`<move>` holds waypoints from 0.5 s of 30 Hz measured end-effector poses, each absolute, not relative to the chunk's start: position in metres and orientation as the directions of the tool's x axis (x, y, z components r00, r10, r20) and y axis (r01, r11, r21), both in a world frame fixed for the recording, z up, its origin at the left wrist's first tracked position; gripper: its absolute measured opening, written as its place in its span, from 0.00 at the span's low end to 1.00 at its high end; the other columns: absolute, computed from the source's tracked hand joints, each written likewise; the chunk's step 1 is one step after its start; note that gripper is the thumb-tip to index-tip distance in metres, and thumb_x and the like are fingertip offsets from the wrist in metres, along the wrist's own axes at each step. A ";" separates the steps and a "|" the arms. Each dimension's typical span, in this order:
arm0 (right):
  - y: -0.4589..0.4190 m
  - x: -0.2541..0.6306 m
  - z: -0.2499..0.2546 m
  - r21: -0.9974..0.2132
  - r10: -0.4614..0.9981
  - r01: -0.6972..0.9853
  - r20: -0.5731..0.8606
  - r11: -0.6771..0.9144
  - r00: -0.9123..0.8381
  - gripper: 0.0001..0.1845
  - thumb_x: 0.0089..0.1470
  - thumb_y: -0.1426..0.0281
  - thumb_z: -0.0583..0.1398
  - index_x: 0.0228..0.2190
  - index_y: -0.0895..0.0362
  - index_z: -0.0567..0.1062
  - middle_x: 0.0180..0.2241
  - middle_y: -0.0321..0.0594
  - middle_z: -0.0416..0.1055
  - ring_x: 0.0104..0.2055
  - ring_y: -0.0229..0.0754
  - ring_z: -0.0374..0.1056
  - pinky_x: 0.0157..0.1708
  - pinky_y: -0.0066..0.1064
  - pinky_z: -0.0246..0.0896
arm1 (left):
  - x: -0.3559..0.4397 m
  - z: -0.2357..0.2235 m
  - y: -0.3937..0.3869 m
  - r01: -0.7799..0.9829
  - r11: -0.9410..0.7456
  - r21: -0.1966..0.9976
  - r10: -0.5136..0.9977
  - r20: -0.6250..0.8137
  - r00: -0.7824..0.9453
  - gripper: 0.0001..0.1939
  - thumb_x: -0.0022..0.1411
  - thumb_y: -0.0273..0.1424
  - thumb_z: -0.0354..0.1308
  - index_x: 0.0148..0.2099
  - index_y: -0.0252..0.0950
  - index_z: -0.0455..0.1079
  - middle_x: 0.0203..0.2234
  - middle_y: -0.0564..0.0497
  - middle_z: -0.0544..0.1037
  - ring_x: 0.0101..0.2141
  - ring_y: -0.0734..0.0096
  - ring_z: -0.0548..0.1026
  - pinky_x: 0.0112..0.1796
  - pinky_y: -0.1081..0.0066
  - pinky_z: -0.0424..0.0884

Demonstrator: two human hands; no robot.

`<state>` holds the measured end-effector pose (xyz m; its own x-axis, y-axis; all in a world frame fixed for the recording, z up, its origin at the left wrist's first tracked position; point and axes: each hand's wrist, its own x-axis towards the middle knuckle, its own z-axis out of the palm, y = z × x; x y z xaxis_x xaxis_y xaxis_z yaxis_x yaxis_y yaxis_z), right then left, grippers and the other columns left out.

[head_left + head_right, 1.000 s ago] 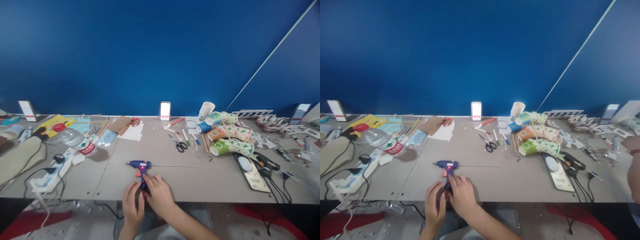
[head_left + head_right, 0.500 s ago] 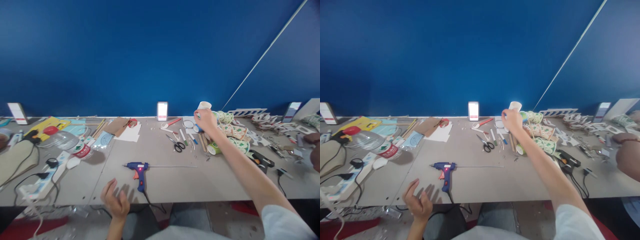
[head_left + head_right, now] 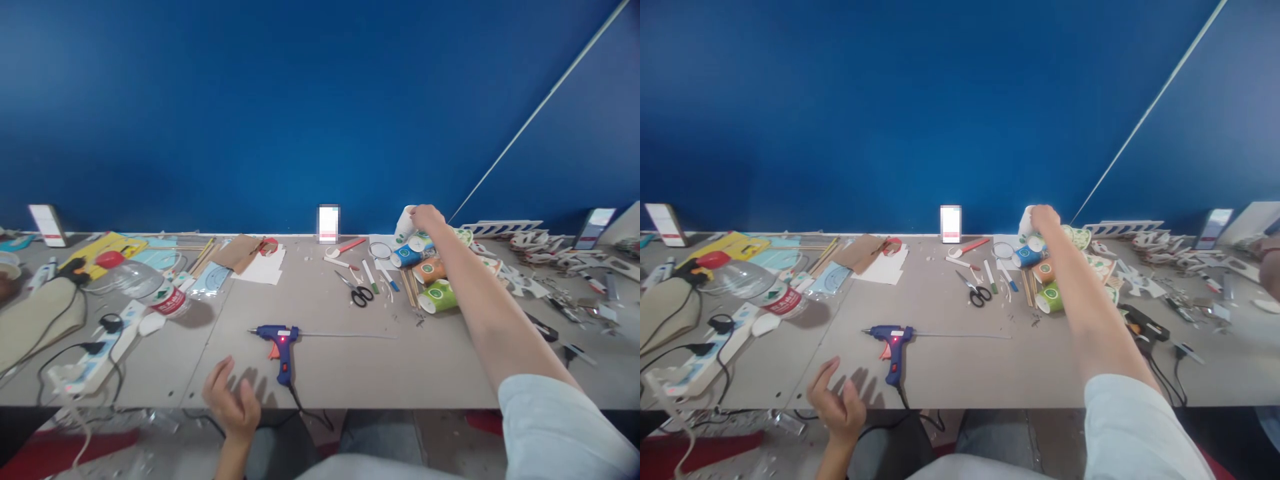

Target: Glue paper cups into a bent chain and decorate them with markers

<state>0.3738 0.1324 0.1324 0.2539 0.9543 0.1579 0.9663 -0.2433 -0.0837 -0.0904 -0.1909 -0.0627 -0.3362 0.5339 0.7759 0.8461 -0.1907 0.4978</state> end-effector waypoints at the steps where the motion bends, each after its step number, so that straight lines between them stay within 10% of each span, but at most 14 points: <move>1: 0.132 0.374 0.133 -0.087 0.949 0.959 0.144 -0.270 0.280 0.13 0.53 0.75 0.59 0.39 0.64 0.80 0.39 0.59 0.75 0.40 0.51 0.72 0.35 0.36 0.63 | -0.090 -0.063 -0.191 0.844 -0.191 0.501 0.532 0.776 -0.340 0.19 0.58 0.33 0.52 0.51 0.31 0.63 0.44 0.37 0.72 0.49 0.52 0.70 0.51 0.49 0.64; 15: 0.121 0.373 0.146 -0.105 0.916 0.954 0.267 -0.281 0.299 0.12 0.56 0.70 0.59 0.39 0.63 0.79 0.38 0.54 0.75 0.41 0.50 0.69 0.36 0.35 0.59 | -0.090 -0.059 -0.191 0.828 -0.232 0.511 0.533 0.778 -0.332 0.20 0.58 0.34 0.53 0.51 0.32 0.63 0.44 0.39 0.71 0.48 0.52 0.70 0.50 0.49 0.64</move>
<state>0.3726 0.1205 0.1459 0.2989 0.9162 0.2667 0.9540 -0.2806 -0.1053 -0.0897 -0.1906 -0.0590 -0.3316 0.5330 0.7785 0.8276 -0.2319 0.5113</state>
